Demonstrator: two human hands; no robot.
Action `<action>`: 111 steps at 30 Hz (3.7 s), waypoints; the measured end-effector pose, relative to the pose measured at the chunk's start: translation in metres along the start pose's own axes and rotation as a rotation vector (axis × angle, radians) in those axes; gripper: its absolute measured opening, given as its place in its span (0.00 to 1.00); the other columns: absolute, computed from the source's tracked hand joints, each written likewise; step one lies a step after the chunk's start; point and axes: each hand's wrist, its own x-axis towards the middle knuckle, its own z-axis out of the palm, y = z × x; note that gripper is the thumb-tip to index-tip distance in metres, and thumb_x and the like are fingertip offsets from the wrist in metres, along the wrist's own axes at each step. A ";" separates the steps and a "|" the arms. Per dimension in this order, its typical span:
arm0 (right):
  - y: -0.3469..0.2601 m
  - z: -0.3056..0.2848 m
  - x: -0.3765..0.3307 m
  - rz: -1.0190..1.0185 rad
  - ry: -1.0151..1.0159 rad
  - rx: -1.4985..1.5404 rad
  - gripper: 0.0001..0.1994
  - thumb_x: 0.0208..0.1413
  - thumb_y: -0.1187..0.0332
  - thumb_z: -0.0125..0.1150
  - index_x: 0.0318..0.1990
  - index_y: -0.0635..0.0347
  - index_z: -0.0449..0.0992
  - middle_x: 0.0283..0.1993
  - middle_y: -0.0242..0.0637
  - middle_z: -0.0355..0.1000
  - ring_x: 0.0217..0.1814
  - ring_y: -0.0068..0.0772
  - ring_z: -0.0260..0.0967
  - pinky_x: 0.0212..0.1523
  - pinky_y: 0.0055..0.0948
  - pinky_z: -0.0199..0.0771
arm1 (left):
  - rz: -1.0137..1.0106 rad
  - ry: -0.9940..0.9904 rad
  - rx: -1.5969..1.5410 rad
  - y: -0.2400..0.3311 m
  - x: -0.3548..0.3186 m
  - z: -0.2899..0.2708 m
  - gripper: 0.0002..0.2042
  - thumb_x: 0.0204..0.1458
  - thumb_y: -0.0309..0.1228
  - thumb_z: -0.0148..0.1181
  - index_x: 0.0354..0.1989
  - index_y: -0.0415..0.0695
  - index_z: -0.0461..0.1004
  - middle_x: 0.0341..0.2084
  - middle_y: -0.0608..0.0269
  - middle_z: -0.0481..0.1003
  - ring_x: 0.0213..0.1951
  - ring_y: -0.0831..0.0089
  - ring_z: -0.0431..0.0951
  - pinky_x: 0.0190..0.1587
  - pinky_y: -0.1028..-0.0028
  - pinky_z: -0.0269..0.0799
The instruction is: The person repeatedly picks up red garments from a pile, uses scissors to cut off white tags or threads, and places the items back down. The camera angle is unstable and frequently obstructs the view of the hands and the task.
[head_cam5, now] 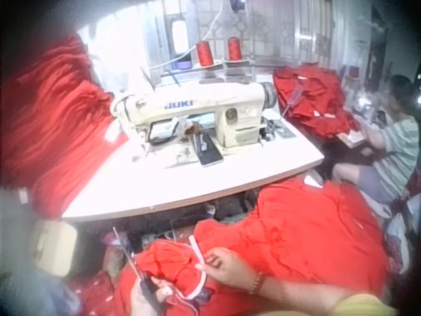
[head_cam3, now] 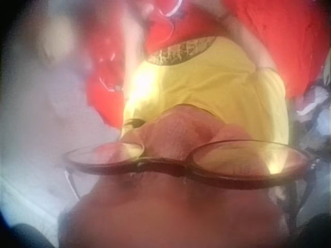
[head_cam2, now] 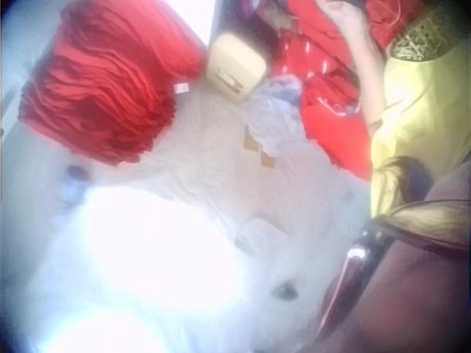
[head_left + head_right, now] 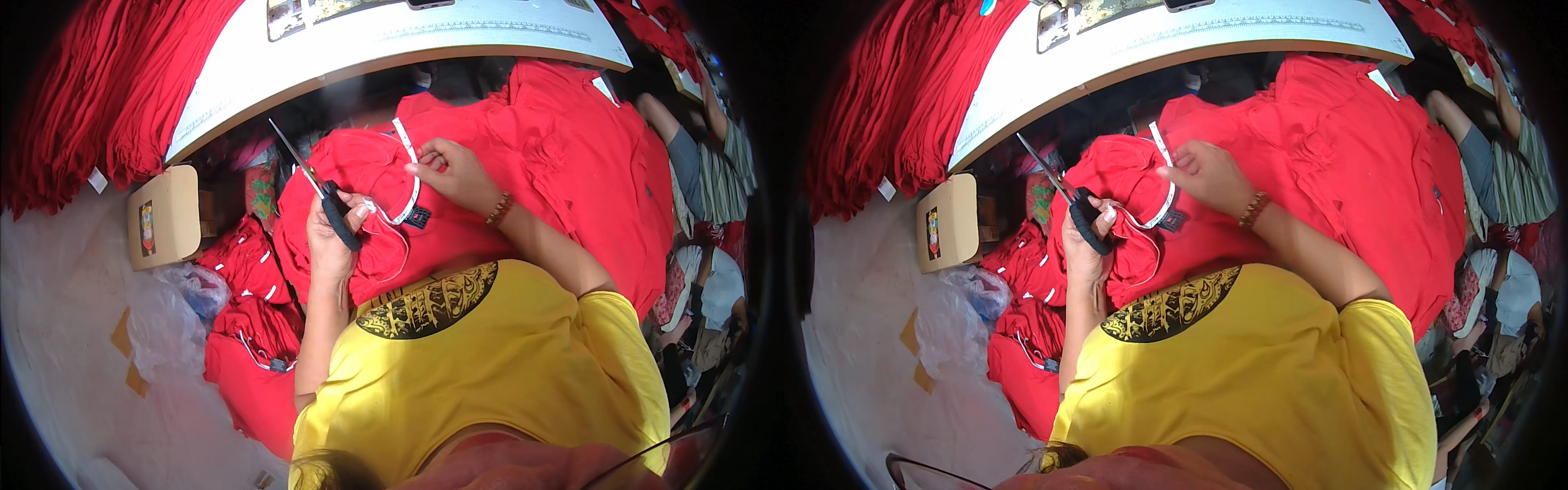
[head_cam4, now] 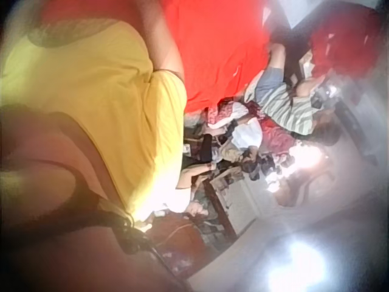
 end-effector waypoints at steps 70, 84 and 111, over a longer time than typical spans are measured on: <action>-0.076 0.021 -0.017 -0.333 -0.355 0.184 0.13 0.44 0.72 0.60 0.40 0.64 0.74 0.35 0.41 0.74 0.38 0.37 0.73 0.38 0.30 0.73 | 0.335 0.190 0.241 0.007 -0.023 0.010 0.17 0.45 0.17 0.64 0.41 0.42 0.63 0.31 0.60 0.75 0.32 0.78 0.75 0.36 0.80 0.69; -0.089 0.020 0.012 -0.501 -0.572 -0.034 0.26 0.37 0.58 0.72 0.47 0.54 0.77 0.43 0.35 0.76 0.46 0.35 0.69 0.50 0.34 0.67 | 0.230 0.137 0.130 0.003 -0.016 0.012 0.18 0.44 0.14 0.63 0.39 0.43 0.63 0.26 0.62 0.73 0.29 0.77 0.75 0.33 0.80 0.72; -0.061 0.027 0.000 0.166 -0.452 0.557 0.06 0.55 0.70 0.62 0.36 0.62 0.78 0.24 0.17 0.66 0.23 0.06 0.57 0.21 0.11 0.55 | 0.058 0.145 0.152 0.016 -0.003 -0.001 0.13 0.46 0.19 0.64 0.36 0.42 0.65 0.29 0.66 0.72 0.30 0.83 0.72 0.34 0.84 0.68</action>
